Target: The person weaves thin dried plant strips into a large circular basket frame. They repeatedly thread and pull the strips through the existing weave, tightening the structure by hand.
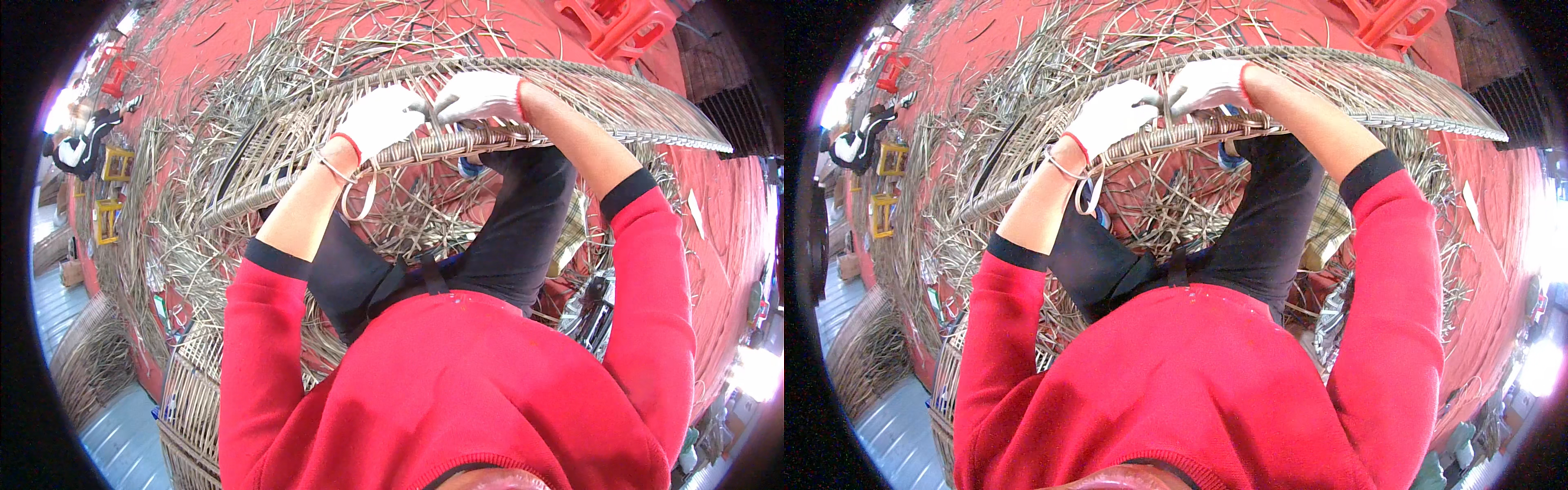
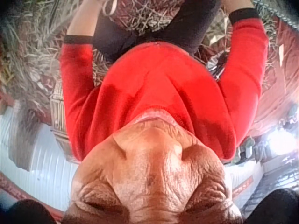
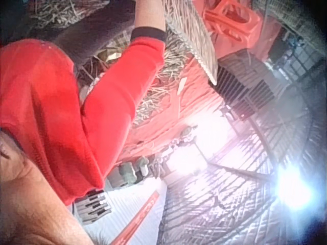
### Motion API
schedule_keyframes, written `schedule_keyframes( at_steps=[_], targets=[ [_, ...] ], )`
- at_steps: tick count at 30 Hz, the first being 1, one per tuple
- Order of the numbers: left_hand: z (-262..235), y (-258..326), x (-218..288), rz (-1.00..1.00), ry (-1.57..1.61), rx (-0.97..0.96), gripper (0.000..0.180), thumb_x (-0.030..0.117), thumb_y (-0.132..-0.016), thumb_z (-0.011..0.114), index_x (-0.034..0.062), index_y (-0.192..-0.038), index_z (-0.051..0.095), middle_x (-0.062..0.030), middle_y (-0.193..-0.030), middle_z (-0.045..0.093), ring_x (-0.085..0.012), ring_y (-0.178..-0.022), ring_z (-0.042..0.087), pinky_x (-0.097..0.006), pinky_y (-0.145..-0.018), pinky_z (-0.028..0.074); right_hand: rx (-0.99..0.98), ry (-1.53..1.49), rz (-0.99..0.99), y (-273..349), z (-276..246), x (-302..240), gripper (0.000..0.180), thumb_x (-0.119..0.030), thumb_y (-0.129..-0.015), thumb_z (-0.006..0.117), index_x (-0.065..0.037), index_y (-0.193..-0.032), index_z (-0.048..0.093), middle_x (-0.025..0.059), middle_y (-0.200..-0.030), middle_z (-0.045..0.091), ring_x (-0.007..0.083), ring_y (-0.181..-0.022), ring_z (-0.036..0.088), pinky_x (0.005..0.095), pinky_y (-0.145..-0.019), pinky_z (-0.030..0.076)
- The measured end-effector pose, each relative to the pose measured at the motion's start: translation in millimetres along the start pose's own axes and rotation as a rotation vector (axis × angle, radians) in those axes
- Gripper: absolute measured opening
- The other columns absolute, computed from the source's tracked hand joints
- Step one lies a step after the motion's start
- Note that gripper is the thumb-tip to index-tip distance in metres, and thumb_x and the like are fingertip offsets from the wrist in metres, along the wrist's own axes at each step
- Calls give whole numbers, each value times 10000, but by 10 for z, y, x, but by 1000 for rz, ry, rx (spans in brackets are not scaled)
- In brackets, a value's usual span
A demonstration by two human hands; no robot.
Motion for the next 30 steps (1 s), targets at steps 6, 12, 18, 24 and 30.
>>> schedule_keyframes(
  at_steps=[6, 12, 18, 24, 30],
  targets=[
    [-42, -25, -97, -5, 133, -116, 260, 307, -973, 642, 99, -1075, 760, -61, -1009, 728, -208, -914, 671, -355, -826, 526, 51, 42, -40, 118, -6, 81, 379, -388, -998, 536, -117, -1139, 760, 96, -997, 756, 308, -909, 707, 433, -815, 537],
    [-168, 93, -261, -232, 889, 125, 221, 227, -978, 666, 63, -1107, 739, 25, -919, 690, -94, -831, 586, -261, -758, 461, 455, 80, -126, 50, -77, -235, 433, -466, -1018, 498, -133, -1151, 741, 100, -978, 749, 279, -869, 706, 415, -804, 542],
    [-413, 326, -131, -189, 122, 412, 269, 361, -901, 696, 120, -1014, 731, -80, -976, 710, -254, -878, 668, -400, -852, 519, 254, -186, 73, -123, 101, -421, 356, -389, -947, 592, -72, -953, 753, 86, -755, 710, 245, -722, 698, 411, -701, 549],
    [-391, 544, -150, -166, -202, -54, 397, 469, -888, 650, 178, -1140, 746, -102, -1157, 725, -316, -1081, 684, -452, -938, 528, 141, 648, 141, -323, 120, -904, 294, -287, -942, 555, -154, -1051, 793, 165, -972, 768, 334, -897, 752, 489, -756, 582],
    [-200, 513, -378, -103, -93, -34, 371, 455, -923, 616, 178, -1132, 744, -105, -1130, 718, -325, -1084, 669, -474, -945, 523, -129, 471, -51, -563, -15, -697, 243, -268, -823, 650, -104, -913, 804, 128, -792, 757, 265, -739, 730, 425, -664, 558]
  ],
)
Point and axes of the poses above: each hand's wrist, its own y-axis away from the middle knuckle, its own z-axis out of the palm, x = y × z, the point moved 2 cm from there along -y, towards the middle knuckle
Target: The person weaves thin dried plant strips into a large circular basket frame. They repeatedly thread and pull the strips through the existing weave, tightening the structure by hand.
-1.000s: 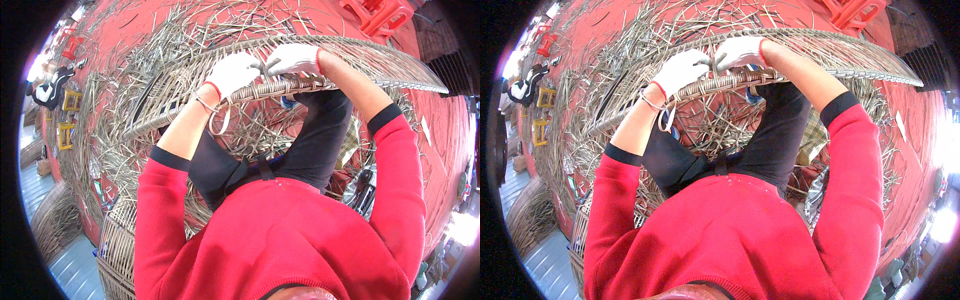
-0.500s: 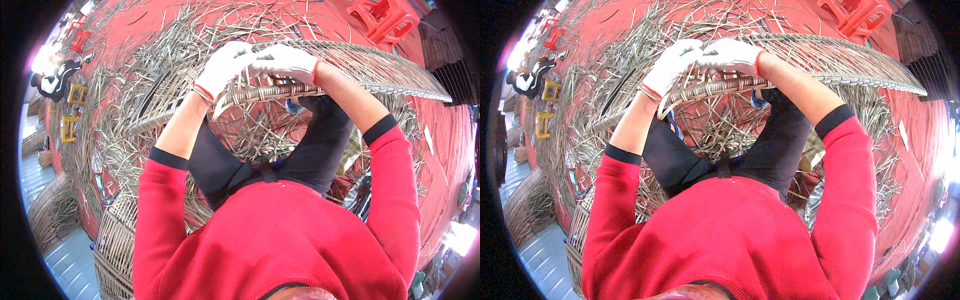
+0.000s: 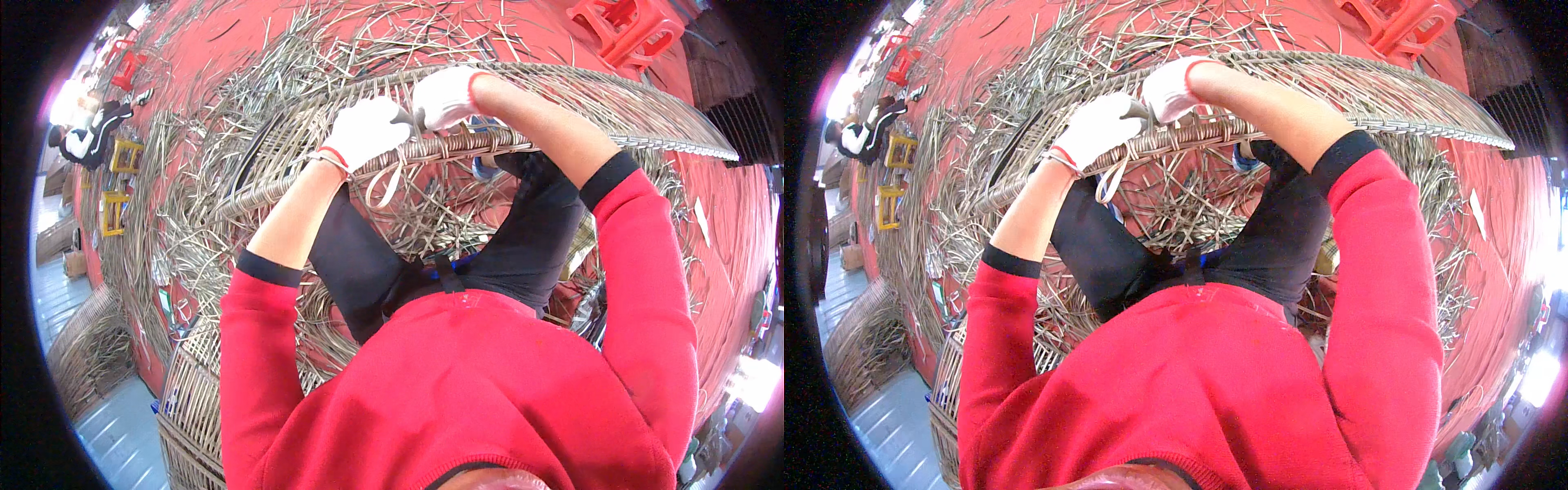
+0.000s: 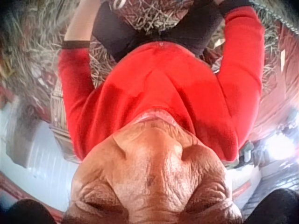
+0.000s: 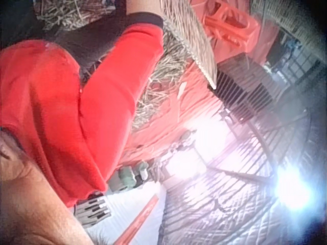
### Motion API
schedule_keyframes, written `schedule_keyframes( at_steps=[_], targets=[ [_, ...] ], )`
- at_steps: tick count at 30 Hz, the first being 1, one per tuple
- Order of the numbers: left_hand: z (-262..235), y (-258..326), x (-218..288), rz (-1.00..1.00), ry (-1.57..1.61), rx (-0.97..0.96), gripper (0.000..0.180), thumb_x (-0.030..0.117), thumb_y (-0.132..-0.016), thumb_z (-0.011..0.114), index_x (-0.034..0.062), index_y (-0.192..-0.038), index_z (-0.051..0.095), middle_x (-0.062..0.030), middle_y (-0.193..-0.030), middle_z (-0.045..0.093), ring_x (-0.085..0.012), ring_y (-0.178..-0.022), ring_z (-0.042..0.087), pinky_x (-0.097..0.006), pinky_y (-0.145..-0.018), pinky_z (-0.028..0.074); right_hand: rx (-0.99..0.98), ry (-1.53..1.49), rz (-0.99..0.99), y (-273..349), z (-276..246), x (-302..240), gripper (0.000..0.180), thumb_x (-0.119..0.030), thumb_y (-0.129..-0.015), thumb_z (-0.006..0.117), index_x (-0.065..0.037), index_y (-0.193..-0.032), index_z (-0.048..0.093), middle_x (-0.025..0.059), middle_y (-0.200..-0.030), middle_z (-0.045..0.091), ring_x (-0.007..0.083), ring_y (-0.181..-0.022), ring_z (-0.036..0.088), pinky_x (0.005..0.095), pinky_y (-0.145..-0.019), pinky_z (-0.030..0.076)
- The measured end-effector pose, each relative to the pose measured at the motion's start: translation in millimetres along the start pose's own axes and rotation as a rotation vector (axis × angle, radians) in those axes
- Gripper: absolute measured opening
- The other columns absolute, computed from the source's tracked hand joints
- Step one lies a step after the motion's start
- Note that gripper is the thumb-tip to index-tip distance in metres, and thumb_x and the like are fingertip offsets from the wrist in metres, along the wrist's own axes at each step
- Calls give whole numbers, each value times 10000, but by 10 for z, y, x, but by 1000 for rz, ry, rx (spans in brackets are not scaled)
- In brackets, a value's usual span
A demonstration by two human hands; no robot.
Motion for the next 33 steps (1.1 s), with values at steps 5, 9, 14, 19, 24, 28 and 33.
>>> schedule_keyframes(
  at_steps=[5, 9, 14, 19, 24, 28, 33],
  targets=[
    [15, 40, -44, -24, 518, 88, 289, 274, -890, 721, 123, -1136, 733, -72, -1098, 701, -243, -1003, 672, -366, -908, 536, 11, -802, -50, 144, 331, 304, 252, -273, -915, 681, -68, -1021, 783, 18, -762, 676, 111, -661, 595, 306, -620, 479],
    [-66, -3, 74, -4, 783, -3, 455, 192, -862, 747, 88, -1297, 666, -71, -1165, 713, -204, -1072, 669, -340, -893, 533, 71, -1087, 9, 224, 466, 297, 273, -292, -934, 701, -66, -1067, 773, -16, -772, 651, 80, -670, 535, 280, -605, 418],
    [-259, -42, 233, -37, 137, -33, 598, 328, -801, 732, 186, -1372, 621, -56, -950, 753, -254, -903, 724, -392, -823, 556, 151, -979, 34, 305, 454, 281, 334, -336, -904, 738, -79, -1111, 789, 3, -867, 724, 111, -811, 619, 307, -734, 487],
    [-395, -9, 373, -67, 153, -46, 445, 240, -803, 702, 226, -1248, 673, -76, -915, 735, -299, -877, 719, -433, -814, 556, 263, -911, -87, 321, 449, 262, 321, -338, -935, 685, -71, -1088, 776, 44, -870, 725, 153, -799, 628, 346, -759, 497],
    [-758, 194, 410, 31, -438, 328, 270, 179, -855, 693, 188, -1122, 727, -76, -865, 716, -301, -844, 694, -397, -800, 550, 513, -580, -86, 553, 471, 260, 316, -320, -954, 627, -77, -1127, 730, 101, -1029, 740, 248, -953, 693, 378, -886, 525],
    [-750, 285, 457, 25, -272, 341, 326, 247, -905, 699, 161, -1218, 729, -128, -988, 751, -296, -894, 706, -377, -892, 540, 740, -446, 78, 956, 490, 335, 366, -354, -952, 623, -109, -1210, 707, 104, -1150, 733, 307, -1083, 687, 400, -959, 529],
    [-157, 252, 622, -83, 1032, 267, 323, 347, -1087, 508, 56, -1054, 643, -62, -914, 663, -217, -904, 655, -388, -914, 530, 795, -491, 356, 1438, 743, 346, 514, -488, -923, 681, -139, -1301, 673, 101, -1099, 728, 317, -1058, 687, 413, -945, 532]
  ],
)
Point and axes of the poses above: each hand's wrist, its own y-axis away from the middle knuckle, its own z-axis out of the palm, x = y × z, the point moved 2 cm from there along -y, towards the middle knuckle
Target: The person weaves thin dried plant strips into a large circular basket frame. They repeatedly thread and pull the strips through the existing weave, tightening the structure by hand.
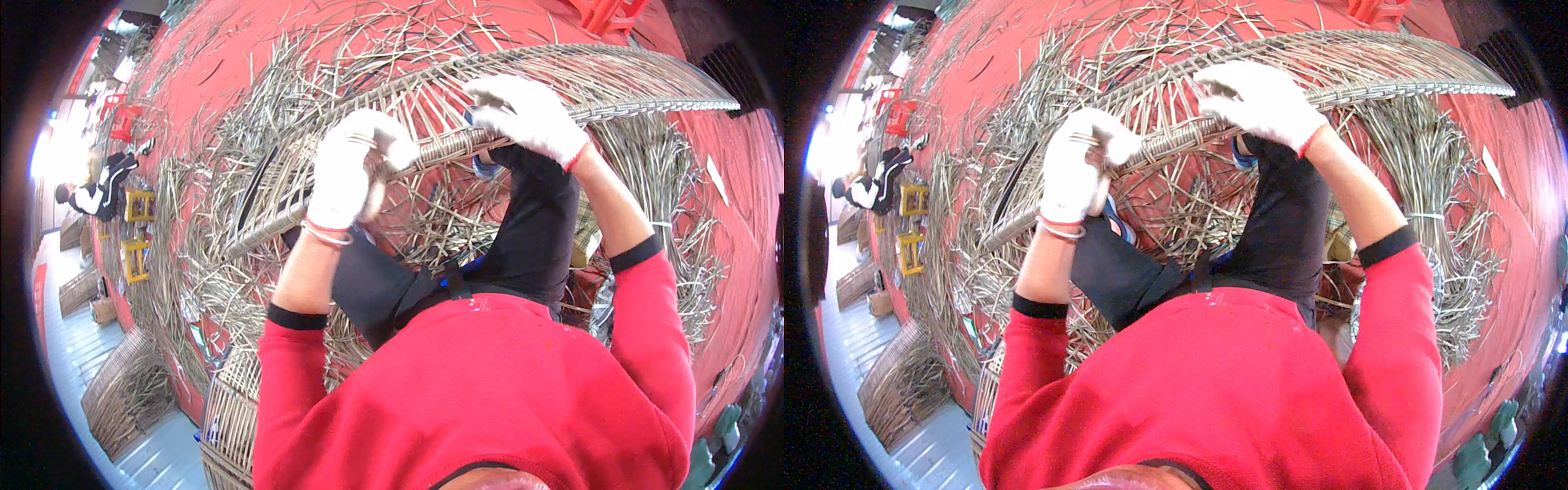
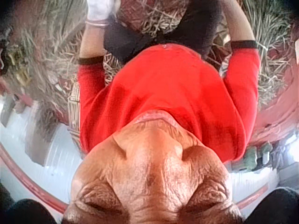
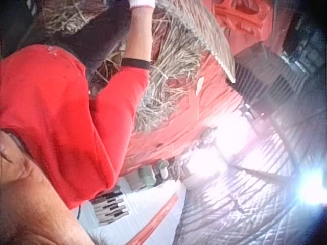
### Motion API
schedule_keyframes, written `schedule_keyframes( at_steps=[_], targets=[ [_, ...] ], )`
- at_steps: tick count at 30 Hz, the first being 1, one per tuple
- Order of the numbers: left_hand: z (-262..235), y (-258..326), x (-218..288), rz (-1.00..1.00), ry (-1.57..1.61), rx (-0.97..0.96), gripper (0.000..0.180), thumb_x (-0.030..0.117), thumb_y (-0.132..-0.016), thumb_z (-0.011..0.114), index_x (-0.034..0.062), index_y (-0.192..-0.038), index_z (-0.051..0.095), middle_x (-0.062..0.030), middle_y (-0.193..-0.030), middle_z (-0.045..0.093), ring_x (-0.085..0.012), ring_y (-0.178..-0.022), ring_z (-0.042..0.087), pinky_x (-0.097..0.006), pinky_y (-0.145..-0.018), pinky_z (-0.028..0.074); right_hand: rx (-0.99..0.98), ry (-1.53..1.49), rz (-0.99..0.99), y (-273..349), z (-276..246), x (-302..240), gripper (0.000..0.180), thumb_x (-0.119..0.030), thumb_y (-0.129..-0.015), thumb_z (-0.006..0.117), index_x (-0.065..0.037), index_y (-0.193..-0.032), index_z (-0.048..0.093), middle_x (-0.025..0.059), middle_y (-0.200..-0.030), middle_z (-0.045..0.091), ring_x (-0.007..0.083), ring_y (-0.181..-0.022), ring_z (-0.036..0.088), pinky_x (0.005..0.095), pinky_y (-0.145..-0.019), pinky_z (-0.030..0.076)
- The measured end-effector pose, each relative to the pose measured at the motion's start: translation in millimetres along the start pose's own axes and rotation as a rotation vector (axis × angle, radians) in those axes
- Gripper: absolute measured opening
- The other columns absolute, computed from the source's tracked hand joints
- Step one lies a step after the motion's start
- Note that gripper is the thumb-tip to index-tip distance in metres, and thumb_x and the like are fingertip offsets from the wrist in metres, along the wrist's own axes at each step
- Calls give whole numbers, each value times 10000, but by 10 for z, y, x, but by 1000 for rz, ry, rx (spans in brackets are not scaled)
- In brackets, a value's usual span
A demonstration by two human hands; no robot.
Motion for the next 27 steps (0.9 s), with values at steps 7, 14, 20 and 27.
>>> schedule_keyframes(
  at_steps=[7, 14, 20, 27],
  targets=[
    [53, 438, 13, -220, 1008, 191, 371, 332, -1136, 340, 172, -820, 451, 39, -678, 407, -162, -615, 419, -360, -659, 405, 42, 428, -207, 212, 115, 53, 822, -371, -672, 901, -205, -1407, 573, 62, -1143, 674, 290, -1099, 656, 427, -928, 550],
    [33, 631, 52, -336, 1311, 262, 439, 354, -1136, 314, 186, -743, 415, 62, -528, 272, -115, -459, 227, -334, -575, 303, 128, 431, -176, 253, 149, 34, 656, -285, -669, 888, -206, -1265, 624, 35, -1073, 689, 278, -1046, 678, 408, -892, 562],
    [61, 770, -87, -68, 1155, 143, 462, 355, -1143, 279, 183, -736, 414, 61, -504, 269, -129, -439, 200, -345, -575, 292, 172, 374, -270, 200, 118, -181, 554, -297, -666, 885, -184, -1148, 636, 42, -1039, 675, 311, -989, 675, 438, -830, 554],
    [-103, 779, -279, 22, 1322, 35, 473, 361, -1143, 252, 183, -734, 410, 48, -489, 283, -120, -423, 200, -337, -540, 269, 65, 343, -338, 133, 478, -725, 533, -339, -650, 892, -167, -1091, 647, 34, -1044, 618, 287, -1045, 606, 431, -893, 474]
  ],
)
Point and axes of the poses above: each hand's wrist, its own y-axis away from the middle knuckle, its own z-axis out of the palm, x = y × z, the point moved 2 cm from there along -y, towards the middle knuckle
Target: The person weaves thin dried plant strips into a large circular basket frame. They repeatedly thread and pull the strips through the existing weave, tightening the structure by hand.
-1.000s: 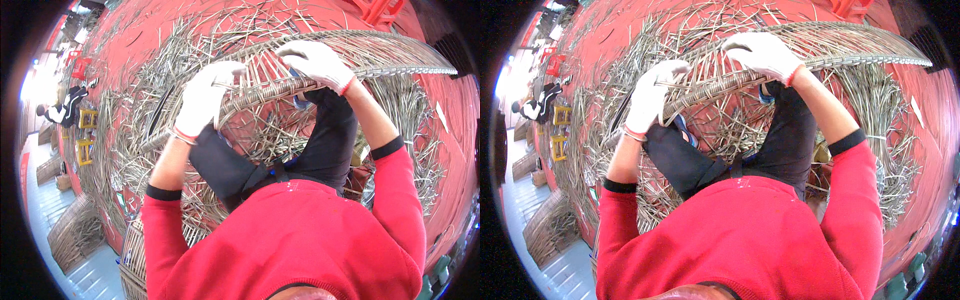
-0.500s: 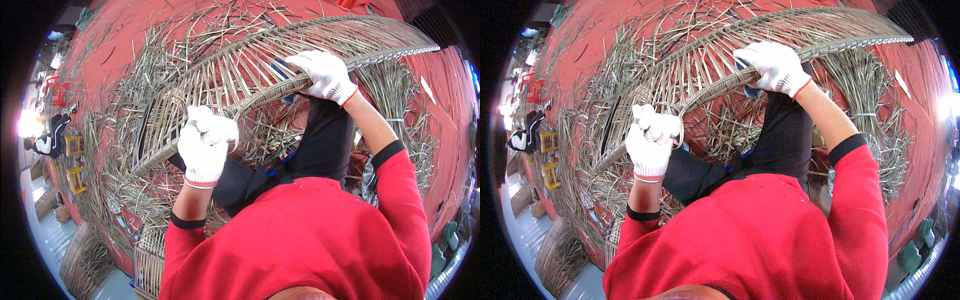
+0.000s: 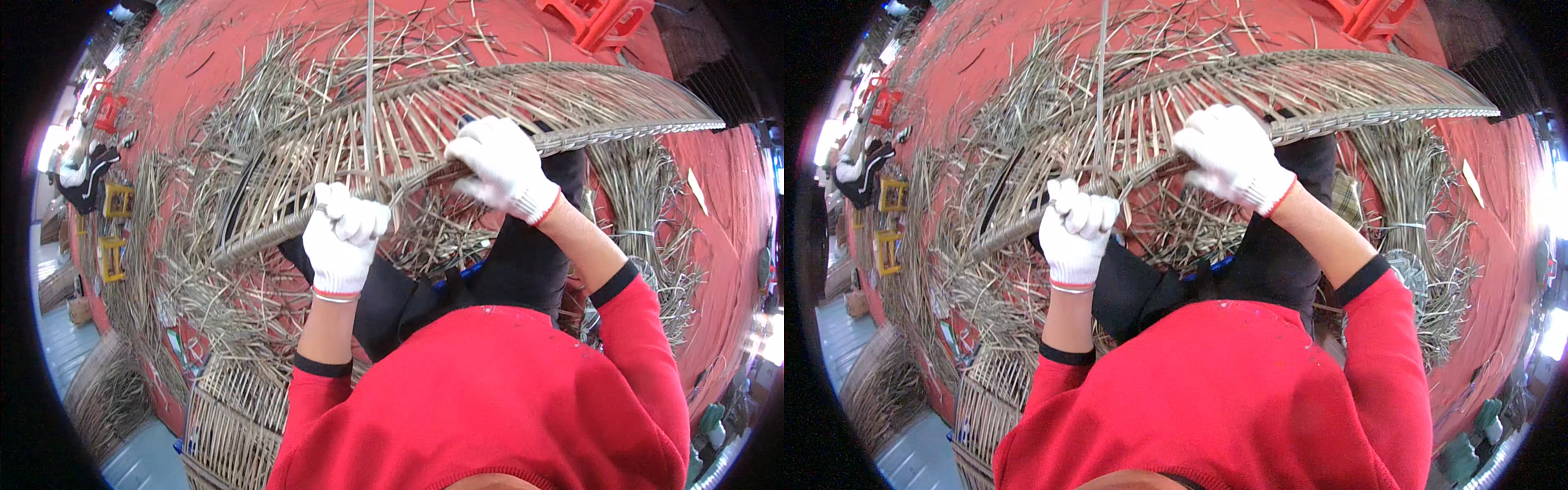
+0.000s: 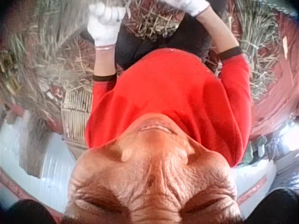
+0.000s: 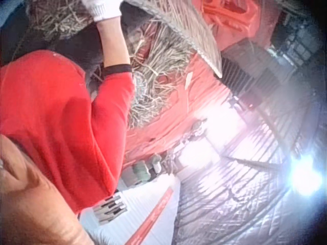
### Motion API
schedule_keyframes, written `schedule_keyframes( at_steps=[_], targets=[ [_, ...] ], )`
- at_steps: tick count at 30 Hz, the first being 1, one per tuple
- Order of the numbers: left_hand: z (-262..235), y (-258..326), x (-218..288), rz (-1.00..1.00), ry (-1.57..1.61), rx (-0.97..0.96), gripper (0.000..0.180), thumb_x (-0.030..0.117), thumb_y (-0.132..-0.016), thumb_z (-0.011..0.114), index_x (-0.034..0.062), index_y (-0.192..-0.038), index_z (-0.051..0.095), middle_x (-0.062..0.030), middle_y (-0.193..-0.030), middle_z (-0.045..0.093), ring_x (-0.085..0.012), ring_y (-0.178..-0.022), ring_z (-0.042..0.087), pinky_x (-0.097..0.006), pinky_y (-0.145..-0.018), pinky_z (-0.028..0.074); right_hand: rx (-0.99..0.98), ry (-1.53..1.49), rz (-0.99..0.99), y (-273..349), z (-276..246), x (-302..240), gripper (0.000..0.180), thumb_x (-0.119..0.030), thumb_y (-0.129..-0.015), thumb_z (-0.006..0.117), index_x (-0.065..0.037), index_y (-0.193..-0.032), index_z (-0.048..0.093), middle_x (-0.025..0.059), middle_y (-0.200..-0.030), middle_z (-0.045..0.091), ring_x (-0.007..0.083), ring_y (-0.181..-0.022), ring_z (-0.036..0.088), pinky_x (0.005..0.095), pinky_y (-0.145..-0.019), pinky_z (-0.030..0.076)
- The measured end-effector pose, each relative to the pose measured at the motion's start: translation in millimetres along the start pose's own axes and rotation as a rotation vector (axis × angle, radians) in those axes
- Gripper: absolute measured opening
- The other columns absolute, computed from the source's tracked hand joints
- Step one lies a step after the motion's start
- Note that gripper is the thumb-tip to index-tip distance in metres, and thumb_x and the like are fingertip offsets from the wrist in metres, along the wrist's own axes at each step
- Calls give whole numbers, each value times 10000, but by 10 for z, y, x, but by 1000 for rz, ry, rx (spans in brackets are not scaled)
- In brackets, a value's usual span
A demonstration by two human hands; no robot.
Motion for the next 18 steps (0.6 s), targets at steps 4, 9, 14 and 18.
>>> schedule_keyframes(
  at_steps=[4, 9, 14, 18],
  targets=[
    [-6, 13, -12, -18, -13, -14, 480, 372, -1147, 248, 182, -737, 410, 46, -496, 285, -123, -434, 198, -335, -556, 278, -30, -7, 55, -60, 73, 2, 434, -337, -668, 876, -162, -984, 636, 44, -972, 603, 275, -982, 603, 418, -832, 467],
    [-18, 6, -25, -22, 7, 25, 491, 388, -1140, 261, 169, -747, 457, 33, -484, 296, -155, -437, 224, -357, -544, 294, -45, -2, -1, -84, 62, -5, 336, -306, -699, 838, -160, -916, 627, 47, -888, 586, 280, -887, 610, 418, -780, 480],
    [-48, 3, -5, -50, -38, -3, 490, 383, -1140, 257, 172, -744, 454, 34, -479, 292, -154, -429, 222, -360, -543, 298, 23, 48, 83, -18, 62, -136, 310, -266, -703, 832, -159, -910, 627, 47, -897, 600, 281, -883, 613, 422, -790, 487],
    [-75, 49, -34, -70, -36, -4, 487, 392, -1140, 267, 177, -748, 459, 44, -478, 293, -150, -423, 228, -358, -546, 299, 96, 54, 118, 69, 88, -154, 360, -279, -693, 850, -170, -967, 642, 36, -899, 601, 276, -894, 607, 409, -803, 484]
  ],
)
Point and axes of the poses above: each hand's wrist, its own y-axis away from the middle knuckle, its own z-axis out of the palm, x = y × z, the point moved 2 cm from there along -y, towards the middle knuckle
